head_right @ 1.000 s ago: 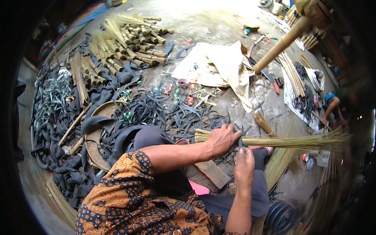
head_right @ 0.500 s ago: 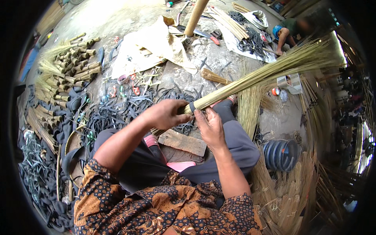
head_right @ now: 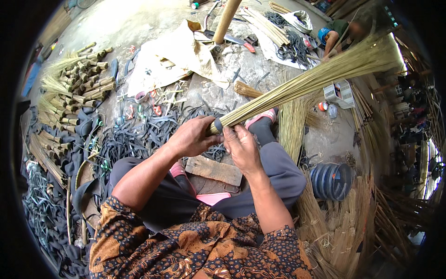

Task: The person gathers bundles of dried broom stalks, aligns them, and ties them with black strips. The person repeatedly picks up stalks, arranges them, wraps the binding material, and places the finished bundles aside.

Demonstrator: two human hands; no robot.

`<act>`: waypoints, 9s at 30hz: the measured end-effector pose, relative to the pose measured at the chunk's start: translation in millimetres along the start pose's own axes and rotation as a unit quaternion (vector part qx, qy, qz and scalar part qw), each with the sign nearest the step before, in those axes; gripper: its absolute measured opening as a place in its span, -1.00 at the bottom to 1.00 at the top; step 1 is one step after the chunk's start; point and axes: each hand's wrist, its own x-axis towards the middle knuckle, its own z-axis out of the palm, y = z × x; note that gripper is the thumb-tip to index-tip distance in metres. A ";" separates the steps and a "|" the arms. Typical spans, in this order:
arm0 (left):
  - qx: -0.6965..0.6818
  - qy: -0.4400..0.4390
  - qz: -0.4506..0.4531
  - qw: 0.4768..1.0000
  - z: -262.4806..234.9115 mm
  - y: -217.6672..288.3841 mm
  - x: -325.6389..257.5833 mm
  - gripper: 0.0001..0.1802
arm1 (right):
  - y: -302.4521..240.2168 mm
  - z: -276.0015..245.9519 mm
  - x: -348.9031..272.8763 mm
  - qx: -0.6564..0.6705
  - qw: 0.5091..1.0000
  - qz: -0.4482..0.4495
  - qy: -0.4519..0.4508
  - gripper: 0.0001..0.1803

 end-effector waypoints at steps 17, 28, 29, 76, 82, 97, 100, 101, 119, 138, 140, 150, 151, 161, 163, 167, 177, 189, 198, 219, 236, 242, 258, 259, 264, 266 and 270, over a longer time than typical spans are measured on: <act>-0.242 -0.019 -0.088 0.966 -13.4 12.7 1.6 -0.44 | -28.2 -40.2 -77.4 -0.213 0.974 0.009 -0.072 -0.81; -0.296 -0.143 0.021 0.944 -5.9 19.3 -1.0 -0.63 | -67.5 -44.3 -14.5 -0.588 0.804 -0.042 -0.083 -0.81; -0.200 -0.104 0.008 0.974 -6.5 17.5 -0.6 -0.62 | -79.9 -44.2 -16.7 -0.623 0.772 0.009 -0.129 -0.76; -0.320 0.122 -0.109 0.933 -2.0 5.1 8.5 -0.45 | -27.6 23.2 35.9 -0.563 0.760 -0.284 0.155 -0.84; -0.351 0.115 -0.030 0.929 0.1 2.8 10.7 -0.50 | -33.4 4.7 27.1 -0.530 0.789 -0.288 0.119 -0.80; -0.637 0.006 -0.086 0.766 -18.9 48.3 21.2 -0.69 | 19.5 29.6 -40.1 0.086 0.973 0.155 -0.149 -0.72; -0.669 -0.063 -0.041 0.740 -6.4 58.7 18.5 -0.69 | 16.0 7.7 -51.8 0.288 0.902 0.190 -0.261 -0.75; -0.655 -0.049 -0.035 0.753 -1.5 63.5 19.1 -0.69 | 17.5 -2.0 -53.6 0.296 0.892 0.211 -0.268 -0.73; -0.248 0.193 -0.248 0.916 197.7 -87.1 -13.9 -0.56 | 135.7 -157.7 -97.0 0.055 0.980 0.175 0.081 -0.41; -0.246 0.258 -0.294 0.887 47.7 -98.3 -33.3 -0.68 | 185.6 -166.1 -107.1 -0.126 0.958 0.252 0.055 -0.53; -0.192 0.284 -0.317 0.884 -82.0 -107.2 -51.5 -0.26 | 185.4 -169.2 -106.9 -0.126 0.955 0.264 0.052 -0.54; -0.244 0.626 -0.152 0.725 -386.9 -143.2 -168.8 -0.48 | 144.1 -141.5 -98.9 -0.151 0.970 0.152 0.111 -0.60; -0.287 0.588 -0.178 0.735 -368.3 -156.7 -159.0 -0.47 | 127.1 -140.1 -100.3 -0.079 0.978 0.145 0.129 -0.61; -0.246 0.112 -0.401 0.876 -142.4 -243.2 -49.4 -0.33 | 48.4 -287.8 -176.2 -0.101 0.849 -0.040 0.517 -0.59; -0.137 0.058 -0.397 0.906 -132.2 -235.5 -46.4 -0.36 | 85.5 -319.9 -192.4 -0.187 0.799 0.091 0.564 -0.37; -0.171 0.086 -0.429 0.883 -133.9 -223.2 -57.7 -0.44 | 159.6 -337.4 -209.2 -0.385 0.704 0.397 0.447 0.25; -0.143 0.061 -0.472 0.868 -134.9 -217.0 -79.4 -0.35 | 208.5 -280.7 -161.3 -0.566 0.580 0.430 0.398 0.37; -0.120 0.024 -0.460 0.880 -128.7 -203.1 -78.3 -0.36 | 247.7 -297.6 -147.1 -0.605 0.542 0.364 0.455 -0.76; -0.139 0.027 -0.457 0.878 -127.5 -206.3 -81.8 -0.38 | 241.3 -321.2 -150.0 -0.467 0.666 0.364 0.455 -0.54; -0.148 0.026 -0.485 0.862 -122.2 -199.5 -72.3 -0.46 | 262.4 -327.6 -104.5 -0.601 0.579 0.385 0.395 -0.76; -0.135 0.004 -0.482 0.866 -122.0 -204.6 -69.9 -0.43 | 208.6 -387.5 -131.4 -0.389 0.782 0.368 0.319 -0.41; -0.136 0.006 -0.480 0.867 -122.2 -206.8 -71.1 -0.45 | 204.6 -396.6 -138.2 -0.359 0.809 0.347 0.309 -0.38; -0.139 0.017 -0.479 0.866 -119.8 -194.3 -71.7 -0.47 | 219.4 -361.5 -108.9 -0.500 0.653 0.399 0.406 -0.77; -0.138 0.016 -0.483 0.864 -120.3 -196.0 -72.8 -0.45 | 224.3 -362.9 -108.7 -0.500 0.651 0.406 0.402 -0.76; -0.131 0.009 -0.483 0.866 -122.3 -202.5 -76.2 -0.40 | 236.6 -366.5 -106.4 -0.608 0.595 0.357 0.386 -0.68; -0.141 0.009 -0.474 0.869 -122.4 -203.2 -76.0 -0.41 | 228.9 -373.4 -107.6 -0.505 0.675 0.361 0.398 -0.61; -0.145 0.009 -0.470 0.871 -120.9 -202.0 -73.9 -0.41 | 199.3 -389.4 -119.9 -0.404 0.777 0.350 0.331 -0.48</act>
